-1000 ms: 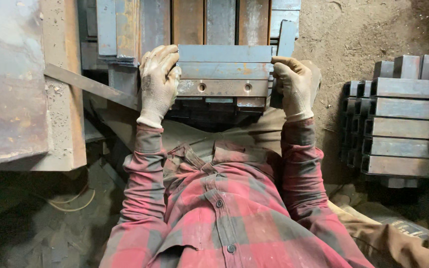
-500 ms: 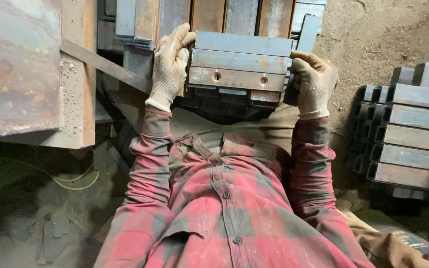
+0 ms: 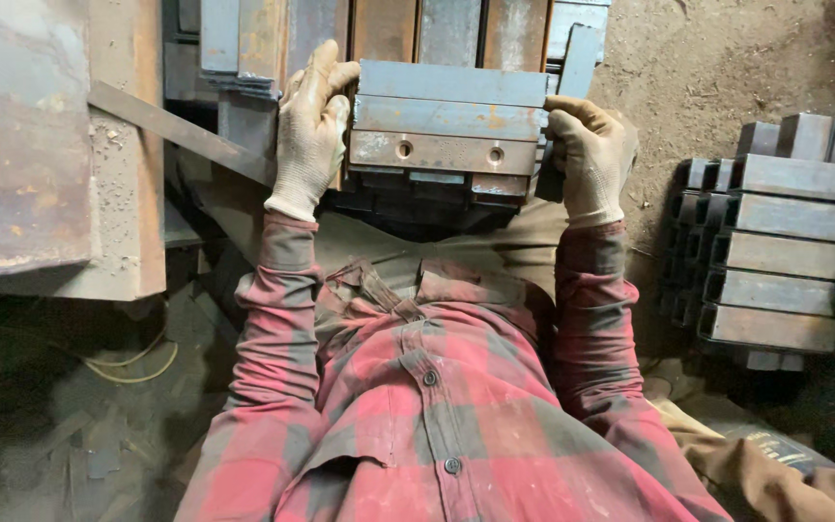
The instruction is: The person sits on the ground and stacks flat metal bars and plates onto a slotted pallet frame, picking up bars one at a time and aligning them side by side to build up layers of the stack.
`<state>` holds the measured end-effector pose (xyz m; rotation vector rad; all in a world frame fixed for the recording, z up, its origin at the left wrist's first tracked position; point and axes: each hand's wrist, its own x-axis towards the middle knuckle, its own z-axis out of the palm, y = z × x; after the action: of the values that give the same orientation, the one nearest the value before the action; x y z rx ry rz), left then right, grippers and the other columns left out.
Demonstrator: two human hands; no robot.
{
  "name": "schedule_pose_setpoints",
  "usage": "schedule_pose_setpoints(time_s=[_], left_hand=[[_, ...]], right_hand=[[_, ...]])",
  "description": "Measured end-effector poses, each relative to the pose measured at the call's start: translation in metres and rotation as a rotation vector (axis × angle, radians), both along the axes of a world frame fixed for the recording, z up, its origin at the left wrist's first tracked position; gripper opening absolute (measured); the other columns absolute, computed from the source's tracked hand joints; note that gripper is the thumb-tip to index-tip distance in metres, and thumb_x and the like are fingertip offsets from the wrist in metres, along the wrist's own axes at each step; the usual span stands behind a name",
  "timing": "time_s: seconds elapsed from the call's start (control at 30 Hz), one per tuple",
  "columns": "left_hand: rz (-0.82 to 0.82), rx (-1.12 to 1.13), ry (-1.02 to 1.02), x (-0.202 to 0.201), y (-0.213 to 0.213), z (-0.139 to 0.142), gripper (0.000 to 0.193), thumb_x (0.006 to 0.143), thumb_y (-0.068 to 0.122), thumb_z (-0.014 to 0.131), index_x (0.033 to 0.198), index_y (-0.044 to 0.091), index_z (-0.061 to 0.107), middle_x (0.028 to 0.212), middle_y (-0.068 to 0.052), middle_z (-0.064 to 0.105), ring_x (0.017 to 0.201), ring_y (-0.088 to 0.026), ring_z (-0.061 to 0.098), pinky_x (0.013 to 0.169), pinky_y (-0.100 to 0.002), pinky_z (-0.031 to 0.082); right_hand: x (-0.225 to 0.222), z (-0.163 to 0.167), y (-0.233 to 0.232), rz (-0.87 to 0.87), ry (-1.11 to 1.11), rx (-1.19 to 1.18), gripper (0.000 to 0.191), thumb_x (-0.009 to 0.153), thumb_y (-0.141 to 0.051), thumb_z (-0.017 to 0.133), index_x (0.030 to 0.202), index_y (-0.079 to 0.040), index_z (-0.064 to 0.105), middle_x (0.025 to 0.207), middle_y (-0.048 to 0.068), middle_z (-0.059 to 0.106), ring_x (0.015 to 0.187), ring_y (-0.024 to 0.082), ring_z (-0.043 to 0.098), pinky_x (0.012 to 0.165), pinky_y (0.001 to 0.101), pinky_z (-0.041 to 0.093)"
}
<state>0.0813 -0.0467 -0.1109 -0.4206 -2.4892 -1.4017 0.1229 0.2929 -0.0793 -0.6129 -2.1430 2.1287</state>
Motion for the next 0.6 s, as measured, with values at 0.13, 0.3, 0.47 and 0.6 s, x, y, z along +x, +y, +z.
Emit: schedule_pose_setpoints(time_s=[0.13, 0.3, 0.47, 0.6], left_hand=[[0.002, -0.107, 0.033, 0.001, 0.002, 0.007, 0.056, 0.095, -0.007, 0.055, 0.150, 0.002, 0.049, 0.130, -0.011, 0.070, 0.120, -0.030, 0.062, 0.113, -0.041, 0.044], [0.038, -0.201, 0.022, 0.007, 0.011, 0.012, 0.050, 0.098, -0.005, 0.054, 0.148, 0.001, 0.050, 0.118, -0.010, 0.068, 0.120, -0.030, 0.063, 0.125, -0.054, 0.029], [0.198, -0.239, 0.224, 0.016, 0.021, 0.009, 0.038, 0.101, 0.000, 0.055, 0.139, 0.005, 0.058, 0.129, -0.015, 0.066, 0.131, -0.032, 0.060, 0.128, -0.056, 0.021], [0.209, -0.173, 0.191, 0.015, 0.020, 0.008, 0.031, 0.104, 0.006, 0.057, 0.135, 0.004, 0.060, 0.129, -0.015, 0.067, 0.129, -0.033, 0.062, 0.128, -0.058, 0.023]], right_hand=[[-0.002, -0.009, 0.005, 0.020, -0.036, -0.092, 0.020, 0.094, -0.006, 0.069, 0.112, -0.001, 0.078, 0.080, -0.001, 0.070, 0.056, 0.000, 0.050, 0.049, 0.0158, 0.039], [-0.001, -0.017, 0.008, 0.017, -0.028, -0.166, 0.021, 0.097, -0.007, 0.068, 0.115, -0.001, 0.076, 0.082, -0.003, 0.067, 0.057, -0.001, 0.047, 0.049, 0.0154, 0.036], [0.000, -0.015, 0.005, 0.007, -0.040, -0.138, 0.019, 0.096, -0.008, 0.068, 0.112, -0.002, 0.077, 0.080, -0.003, 0.066, 0.058, 0.000, 0.050, 0.050, 0.0156, 0.038], [-0.003, -0.013, 0.004, 0.002, -0.052, -0.054, 0.018, 0.094, -0.006, 0.070, 0.110, -0.002, 0.079, 0.081, 0.000, 0.070, 0.058, 0.000, 0.052, 0.050, 0.0158, 0.039]])
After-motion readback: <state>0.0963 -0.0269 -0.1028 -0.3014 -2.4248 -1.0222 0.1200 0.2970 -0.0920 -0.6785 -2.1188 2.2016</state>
